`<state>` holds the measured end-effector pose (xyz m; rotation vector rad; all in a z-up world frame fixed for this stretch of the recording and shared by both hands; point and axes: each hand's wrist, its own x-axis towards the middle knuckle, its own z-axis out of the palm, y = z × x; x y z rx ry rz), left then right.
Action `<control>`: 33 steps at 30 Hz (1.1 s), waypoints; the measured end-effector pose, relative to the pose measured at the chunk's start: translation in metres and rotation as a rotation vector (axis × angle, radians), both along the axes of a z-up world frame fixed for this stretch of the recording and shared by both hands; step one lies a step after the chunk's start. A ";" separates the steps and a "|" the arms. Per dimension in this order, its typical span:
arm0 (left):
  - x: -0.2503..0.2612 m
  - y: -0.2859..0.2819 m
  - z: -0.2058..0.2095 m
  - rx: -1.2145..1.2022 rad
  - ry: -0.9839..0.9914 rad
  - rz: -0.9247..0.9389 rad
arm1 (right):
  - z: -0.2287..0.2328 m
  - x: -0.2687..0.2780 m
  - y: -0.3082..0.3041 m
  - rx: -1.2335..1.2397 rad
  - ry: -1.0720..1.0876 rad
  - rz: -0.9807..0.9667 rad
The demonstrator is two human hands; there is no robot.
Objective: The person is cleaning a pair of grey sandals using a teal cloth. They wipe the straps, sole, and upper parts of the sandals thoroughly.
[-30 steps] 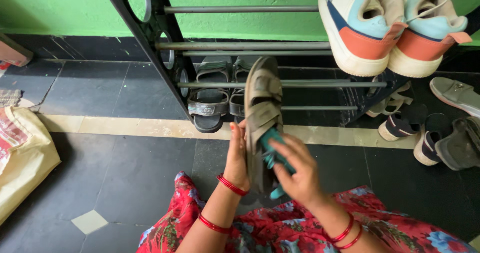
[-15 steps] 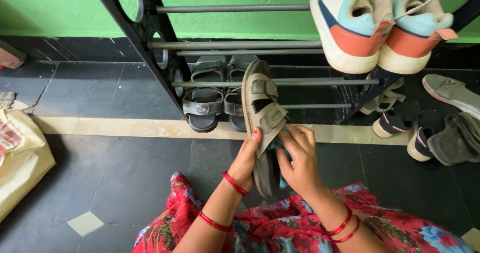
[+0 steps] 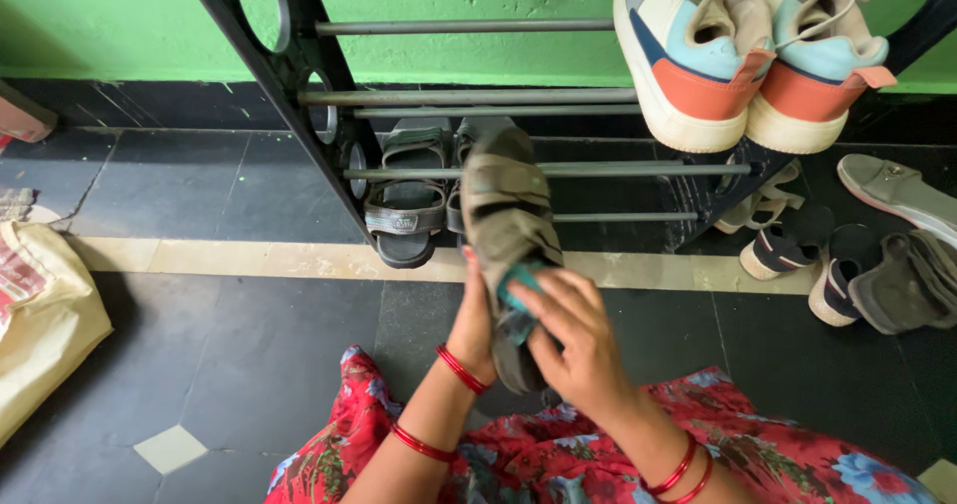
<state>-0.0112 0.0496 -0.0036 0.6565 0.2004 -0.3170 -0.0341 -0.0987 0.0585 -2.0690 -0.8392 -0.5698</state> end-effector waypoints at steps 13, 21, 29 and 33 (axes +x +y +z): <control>0.004 0.000 -0.014 0.074 -0.106 -0.008 | -0.013 0.038 -0.045 -0.227 0.247 0.092; 0.012 0.000 -0.011 0.457 0.036 0.075 | -0.007 0.057 -0.081 -0.110 0.241 -0.307; 0.005 -0.008 0.007 0.546 -0.443 0.082 | -0.017 0.039 -0.044 0.289 0.350 0.094; -0.006 0.007 0.025 0.637 -0.507 -0.015 | -0.027 0.029 -0.027 0.181 0.238 0.066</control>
